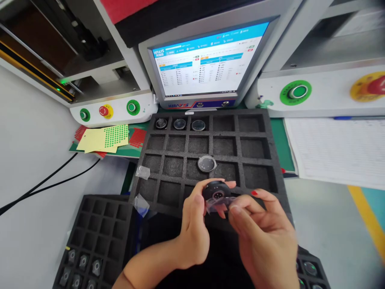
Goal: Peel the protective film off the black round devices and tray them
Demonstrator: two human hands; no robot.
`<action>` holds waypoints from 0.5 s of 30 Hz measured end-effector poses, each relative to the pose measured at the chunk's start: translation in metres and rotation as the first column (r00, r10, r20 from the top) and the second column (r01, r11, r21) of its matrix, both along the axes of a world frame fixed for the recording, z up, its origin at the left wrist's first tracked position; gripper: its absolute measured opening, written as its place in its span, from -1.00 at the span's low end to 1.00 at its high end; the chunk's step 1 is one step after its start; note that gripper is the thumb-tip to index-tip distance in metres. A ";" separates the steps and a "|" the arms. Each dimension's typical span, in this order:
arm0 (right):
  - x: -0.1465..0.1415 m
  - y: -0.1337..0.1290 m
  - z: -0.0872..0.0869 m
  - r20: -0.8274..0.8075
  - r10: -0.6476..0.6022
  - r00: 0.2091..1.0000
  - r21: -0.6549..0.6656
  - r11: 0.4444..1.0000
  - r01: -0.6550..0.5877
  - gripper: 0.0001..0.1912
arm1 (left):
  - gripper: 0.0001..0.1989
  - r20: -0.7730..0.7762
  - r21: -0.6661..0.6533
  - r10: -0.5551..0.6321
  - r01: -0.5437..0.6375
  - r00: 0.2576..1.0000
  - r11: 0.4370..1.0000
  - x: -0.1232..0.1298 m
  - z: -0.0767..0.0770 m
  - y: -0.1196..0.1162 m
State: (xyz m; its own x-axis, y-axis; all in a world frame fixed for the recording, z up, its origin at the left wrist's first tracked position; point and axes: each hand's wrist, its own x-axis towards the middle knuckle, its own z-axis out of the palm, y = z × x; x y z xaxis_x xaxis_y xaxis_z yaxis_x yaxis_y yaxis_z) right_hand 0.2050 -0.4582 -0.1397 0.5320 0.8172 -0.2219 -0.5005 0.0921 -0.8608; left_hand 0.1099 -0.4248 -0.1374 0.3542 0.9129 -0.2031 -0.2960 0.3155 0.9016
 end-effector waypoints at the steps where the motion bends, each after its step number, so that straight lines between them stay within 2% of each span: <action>1: 0.000 0.000 0.001 0.003 0.001 1.000 -0.001 1.000 -0.001 -0.62 | -0.61 0.009 0.016 -0.003 0.003 1.000 1.000 0.000 0.000 -0.001; 6: 0.000 0.002 0.001 0.011 0.001 1.000 0.001 1.000 -0.001 -0.64 | -0.61 -0.028 0.107 -0.050 0.053 0.998 0.993 -0.002 0.003 -0.002; 11: 0.000 0.000 -0.004 0.060 -0.002 0.998 0.001 1.000 0.002 -0.65 | -0.72 -0.154 0.106 -0.022 0.038 0.988 0.994 -0.001 0.004 -0.004; 15: -0.003 -0.001 -0.011 0.245 -0.179 0.953 0.052 0.984 0.172 -0.54 | -0.72 -0.203 0.100 -0.015 0.035 0.979 0.994 0.001 0.004 -0.001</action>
